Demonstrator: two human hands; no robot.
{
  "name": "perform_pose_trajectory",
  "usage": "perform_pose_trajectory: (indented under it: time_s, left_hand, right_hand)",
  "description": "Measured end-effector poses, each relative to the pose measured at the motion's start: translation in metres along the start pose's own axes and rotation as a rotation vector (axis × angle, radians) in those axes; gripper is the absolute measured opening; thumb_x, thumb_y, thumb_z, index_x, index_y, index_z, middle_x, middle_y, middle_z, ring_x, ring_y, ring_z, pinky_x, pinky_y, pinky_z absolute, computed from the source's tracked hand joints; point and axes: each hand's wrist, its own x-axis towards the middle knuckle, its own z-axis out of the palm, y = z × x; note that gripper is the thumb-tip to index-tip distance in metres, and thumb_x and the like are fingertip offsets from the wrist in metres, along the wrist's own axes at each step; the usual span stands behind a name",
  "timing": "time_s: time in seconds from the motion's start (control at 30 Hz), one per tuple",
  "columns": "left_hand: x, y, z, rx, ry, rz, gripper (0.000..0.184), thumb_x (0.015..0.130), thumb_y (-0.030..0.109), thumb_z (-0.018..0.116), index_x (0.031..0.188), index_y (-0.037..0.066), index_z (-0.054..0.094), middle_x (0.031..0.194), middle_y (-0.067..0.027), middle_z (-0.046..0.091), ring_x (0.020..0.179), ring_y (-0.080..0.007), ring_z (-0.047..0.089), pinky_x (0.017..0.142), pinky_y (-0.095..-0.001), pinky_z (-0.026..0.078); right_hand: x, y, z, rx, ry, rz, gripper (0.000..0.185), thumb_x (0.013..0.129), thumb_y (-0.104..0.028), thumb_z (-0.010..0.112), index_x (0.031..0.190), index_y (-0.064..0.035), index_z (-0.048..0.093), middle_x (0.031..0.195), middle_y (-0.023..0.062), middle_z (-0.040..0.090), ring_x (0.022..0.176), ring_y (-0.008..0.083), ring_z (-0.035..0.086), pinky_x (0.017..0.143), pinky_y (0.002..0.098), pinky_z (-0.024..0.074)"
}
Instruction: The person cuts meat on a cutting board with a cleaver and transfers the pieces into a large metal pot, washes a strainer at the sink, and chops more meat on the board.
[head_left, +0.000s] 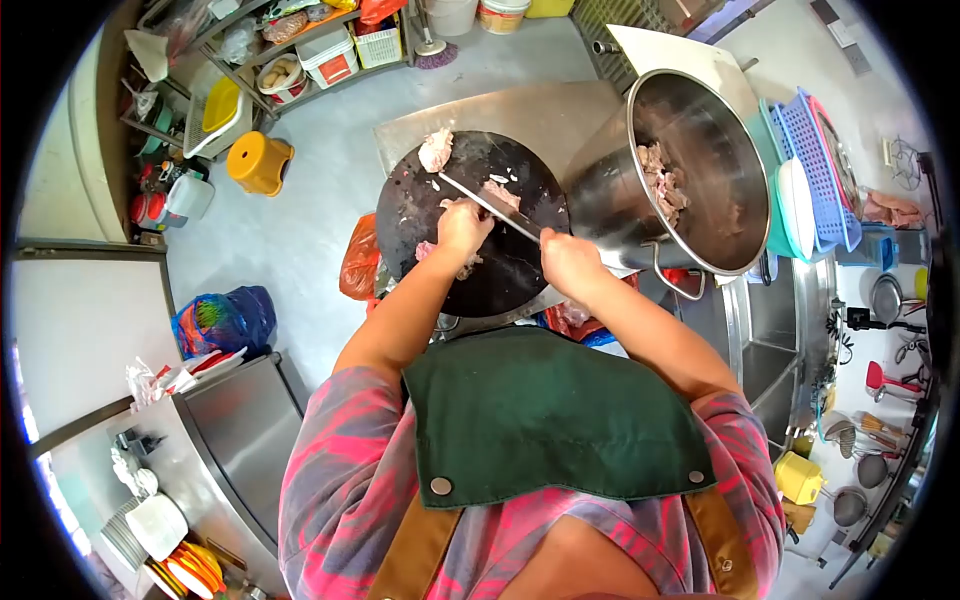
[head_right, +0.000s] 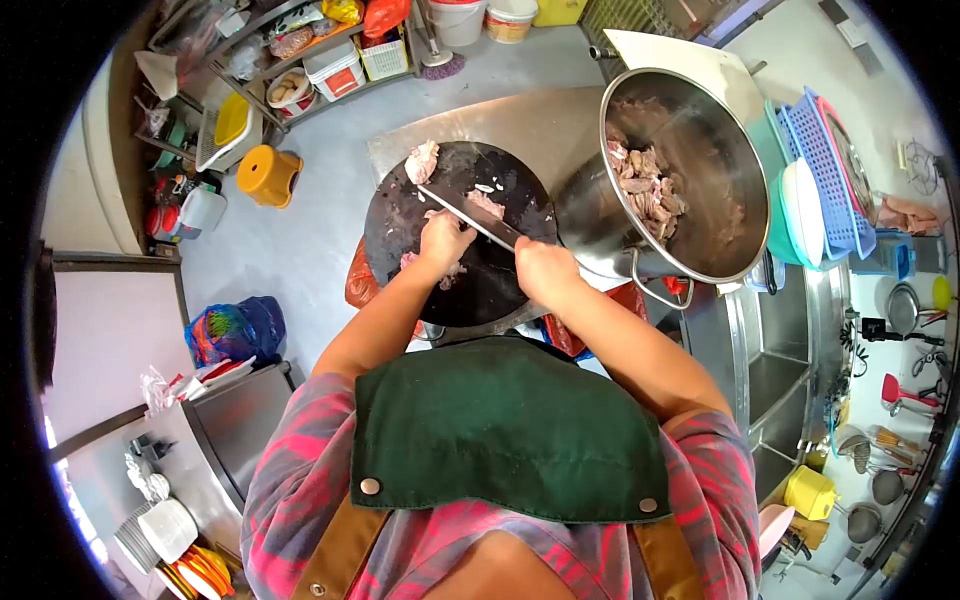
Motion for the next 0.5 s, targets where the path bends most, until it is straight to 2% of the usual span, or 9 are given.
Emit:
perform_pose_trajectory:
  time_s: [0.03,0.07,0.2,0.3,0.37,0.5]
  left_hand:
    - [0.002,0.002,0.001,-0.021,0.012,0.127,0.018,0.067,0.014,0.065,0.082,0.007,0.063,0.080,-0.0133,0.062,0.081,-0.0320,0.060,0.072,-0.0398,0.049]
    - [0.000,0.007,0.001,0.024,0.049,0.117,0.016,0.066,0.015,0.066,0.078,0.007,0.062,0.078,-0.0123,0.061,0.082,-0.0313,0.059,0.073,-0.0404,0.048]
    - [0.005,0.007,0.000,-0.011,0.005,0.152,0.011,0.064,0.011,0.064,0.072,0.006,0.059,0.071,-0.0105,0.059,0.073,-0.0299,0.058,0.065,-0.0398,0.047]
    - [0.006,0.007,-0.008,-0.045,-0.002,0.153,0.012,0.064,0.012,0.065,0.071,0.006,0.057,0.070,-0.0100,0.057,0.072,-0.0298,0.057,0.063,-0.0396,0.046]
    - [0.005,0.005,-0.012,-0.012,0.033,0.188,0.011,0.066,0.012,0.063,0.073,0.008,0.056,0.071,-0.0086,0.056,0.073,-0.0288,0.056,0.063,-0.0389,0.045]
    - [-0.003,0.008,-0.020,0.030,-0.030,0.251,0.012,0.066,0.011,0.062,0.075,0.009,0.056,0.072,-0.0073,0.052,0.073,-0.0286,0.055,0.063,-0.0381,0.045]
  right_hand:
    - [0.014,0.000,0.002,0.028,-0.016,0.043,0.013,0.076,-0.005,0.050,0.085,0.0024,0.055,0.079,0.0218,0.064,0.073,0.0354,0.065,0.065,0.0416,0.0521]
    - [0.024,-0.001,0.005,0.093,-0.030,0.085,0.015,0.079,-0.008,0.049,0.088,0.0013,0.056,0.081,0.0210,0.064,0.078,0.0363,0.064,0.070,0.0427,0.0511]
    - [0.030,0.006,0.010,0.203,0.050,0.178,0.018,0.087,-0.018,0.047,0.091,-0.0024,0.055,0.083,0.0208,0.064,0.081,0.0378,0.062,0.072,0.0464,0.0489]
    - [0.009,0.025,0.021,0.308,0.162,0.216,0.023,0.089,-0.023,0.047,0.088,-0.0012,0.053,0.079,0.0228,0.062,0.075,0.0410,0.060,0.069,0.0482,0.0474]
    - [-0.018,0.036,0.028,0.312,0.097,0.206,0.023,0.089,-0.024,0.047,0.088,-0.0010,0.052,0.077,0.0236,0.062,0.073,0.0418,0.060,0.068,0.0489,0.0470]
    - [-0.061,0.037,0.022,0.303,-0.029,0.217,0.023,0.089,-0.023,0.048,0.087,-0.0007,0.052,0.075,0.0246,0.061,0.072,0.0427,0.059,0.066,0.0500,0.0466]
